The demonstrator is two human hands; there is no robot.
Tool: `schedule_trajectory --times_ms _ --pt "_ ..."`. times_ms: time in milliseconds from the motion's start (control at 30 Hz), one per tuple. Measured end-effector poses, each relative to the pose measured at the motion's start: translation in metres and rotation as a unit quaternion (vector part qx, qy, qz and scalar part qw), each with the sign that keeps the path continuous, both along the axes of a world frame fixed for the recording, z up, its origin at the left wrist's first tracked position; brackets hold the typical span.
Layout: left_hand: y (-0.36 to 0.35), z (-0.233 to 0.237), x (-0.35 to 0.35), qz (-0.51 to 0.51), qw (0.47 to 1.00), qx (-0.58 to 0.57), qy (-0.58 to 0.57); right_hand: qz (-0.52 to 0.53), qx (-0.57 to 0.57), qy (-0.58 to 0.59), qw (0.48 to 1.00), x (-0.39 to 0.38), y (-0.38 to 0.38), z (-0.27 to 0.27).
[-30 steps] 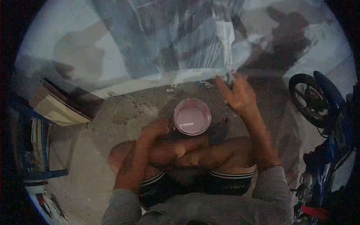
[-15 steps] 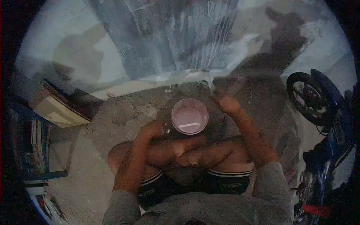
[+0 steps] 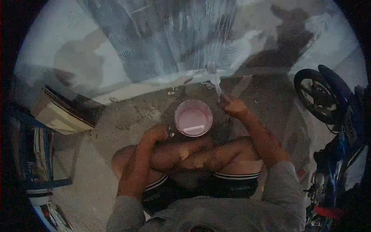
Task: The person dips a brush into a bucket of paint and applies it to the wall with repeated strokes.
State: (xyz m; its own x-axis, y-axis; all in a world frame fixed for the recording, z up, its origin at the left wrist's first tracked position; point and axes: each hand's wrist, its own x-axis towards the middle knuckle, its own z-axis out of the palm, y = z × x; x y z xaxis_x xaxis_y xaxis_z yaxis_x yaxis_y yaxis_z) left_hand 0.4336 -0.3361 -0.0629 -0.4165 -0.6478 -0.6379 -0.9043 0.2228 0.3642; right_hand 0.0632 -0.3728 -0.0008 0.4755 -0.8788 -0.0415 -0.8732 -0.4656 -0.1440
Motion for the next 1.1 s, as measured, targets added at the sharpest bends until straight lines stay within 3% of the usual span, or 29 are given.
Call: schedule_trajectory --times_ms 167,200,267,333,367,400,500,567,600,633,667,700,733,800,867,1000,1067,1100 --pt "0.008 0.014 -0.003 0.007 0.999 -0.034 -0.004 0.088 0.097 0.130 0.983 0.014 -0.017 -0.029" --pt "0.009 0.021 -0.005 0.021 0.999 -0.025 0.008 0.033 0.101 0.136 0.985 0.011 -0.028 -0.047" --pt "0.009 0.011 -0.001 0.031 0.999 -0.039 0.013 -0.022 0.106 0.142 0.984 0.015 -0.029 -0.036" --pt "0.010 0.010 0.000 0.043 0.998 -0.049 0.020 0.035 -0.114 -0.036 0.992 0.027 -0.005 0.043" --pt "0.008 0.018 -0.002 0.050 0.998 -0.016 0.033 0.035 -0.112 -0.035 0.993 0.026 0.004 0.063" --pt "0.006 0.022 -0.004 0.056 0.997 0.016 0.046 0.027 -0.190 -0.140 0.971 0.023 0.012 0.080" --pt "-0.008 -0.038 0.011 0.020 0.999 0.000 0.043 -0.015 -0.421 -0.324 0.847 -0.006 0.007 0.100" --pt "-0.006 -0.027 0.010 0.010 0.999 -0.002 0.037 -0.126 -0.469 -0.422 0.765 -0.024 0.011 0.097" --pt "-0.005 -0.018 0.009 -0.001 1.000 -0.004 0.027 -0.126 -0.471 -0.421 0.765 -0.029 0.011 0.096" --pt "-0.002 -0.008 0.006 -0.002 1.000 -0.008 0.027 -0.208 -0.397 -0.589 0.673 -0.031 0.012 0.099" --pt "0.002 0.000 0.002 0.023 0.999 -0.032 0.019 -0.279 -0.303 -0.728 0.548 -0.035 0.012 0.102" --pt "0.006 0.008 -0.001 0.047 0.997 -0.057 0.011 -0.277 -0.306 -0.728 0.547 -0.045 0.011 0.092" --pt "0.009 0.014 -0.003 0.046 0.997 -0.060 0.011 -0.306 -0.265 -0.787 0.465 -0.060 0.008 0.070" --pt "0.012 0.021 -0.006 0.034 0.996 -0.079 0.015 -0.330 -0.220 -0.837 0.377 -0.079 0.006 0.041" --pt "0.007 0.010 -0.001 0.017 0.998 -0.052 0.009 -0.322 -0.074 -0.895 0.301 -0.085 0.009 0.033" --pt "0.002 0.007 -0.003 0.015 0.999 0.001 -0.028 -0.328 -0.037 -0.909 0.253 -0.068 0.018 0.056" --pt "0.005 -0.008 0.006 0.024 1.000 -0.018 0.007 -0.352 -0.027 -0.826 0.440 -0.063 0.023 0.065" --pt "0.006 -0.017 0.011 0.033 0.998 -0.034 0.042 -0.353 -0.028 -0.826 0.439 -0.073 0.021 0.050"
